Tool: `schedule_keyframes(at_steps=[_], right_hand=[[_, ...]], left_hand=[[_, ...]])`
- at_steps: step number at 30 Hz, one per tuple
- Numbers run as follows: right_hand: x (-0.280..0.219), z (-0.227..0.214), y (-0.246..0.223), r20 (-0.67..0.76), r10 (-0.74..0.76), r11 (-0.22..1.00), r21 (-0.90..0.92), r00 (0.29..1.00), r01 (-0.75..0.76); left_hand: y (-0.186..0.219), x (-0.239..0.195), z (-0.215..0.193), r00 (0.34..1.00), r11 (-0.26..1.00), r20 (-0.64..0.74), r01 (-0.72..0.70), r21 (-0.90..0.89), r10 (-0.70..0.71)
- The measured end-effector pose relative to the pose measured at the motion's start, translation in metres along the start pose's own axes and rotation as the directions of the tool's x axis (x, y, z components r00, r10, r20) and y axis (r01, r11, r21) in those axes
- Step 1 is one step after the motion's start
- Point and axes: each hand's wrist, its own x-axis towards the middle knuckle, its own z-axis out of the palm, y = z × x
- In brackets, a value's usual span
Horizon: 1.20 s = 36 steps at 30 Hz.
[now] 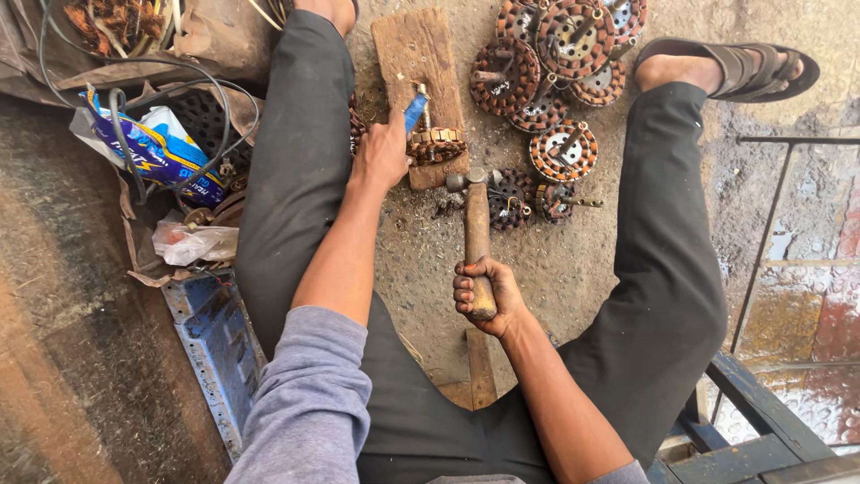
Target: The person sits on the ground and uses a hammer and a chisel to strike and separate parts of circular electrical components placed on a wooden block. The person repeatedly hammers the components to break them apart.
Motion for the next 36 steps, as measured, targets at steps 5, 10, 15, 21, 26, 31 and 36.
schedule_keyframes(at_steps=[5, 10, 15, 21, 26, 31, 36], right_hand=[[-0.003, -0.006, 0.0, -0.032, -0.012, 0.999, -0.03, 0.999, 0.011], [0.001, -0.002, 0.008, -0.027, 0.002, 1.0, -0.029, 1.0, -0.002], [0.001, -0.004, 0.007, -0.058, -0.015, 0.996, -0.089, 0.998, 0.01], [0.006, -0.002, 0.014, -0.058, -0.025, 0.993, -0.117, 0.998, 0.018], [0.005, -0.004, 0.014, -0.07, -0.047, 0.989, -0.146, 0.996, 0.037], [0.007, -0.008, 0.013, -0.073, -0.054, 0.988, -0.147, 0.996, 0.043], [0.008, -0.005, 0.016, -0.078, -0.055, 0.988, -0.149, 0.995, 0.043]], left_hand=[[0.004, 0.008, -0.01, 0.992, 0.984, 0.048, -0.106, -0.142, 0.114], [0.025, 0.016, -0.001, 0.868, 0.843, -0.302, -0.473, -0.256, 0.395], [0.032, 0.012, -0.008, 0.971, 0.822, -0.062, -0.23, -0.522, 0.232], [0.029, -0.003, -0.037, 0.942, 0.854, -0.245, -0.316, -0.414, 0.23], [0.036, -0.002, -0.028, 0.889, 0.868, -0.36, -0.397, -0.299, 0.282], [0.037, -0.001, -0.032, 0.934, 0.828, -0.219, -0.353, -0.436, 0.282], [0.045, -0.012, -0.047, 0.962, 0.885, -0.154, -0.268, -0.379, 0.226]])
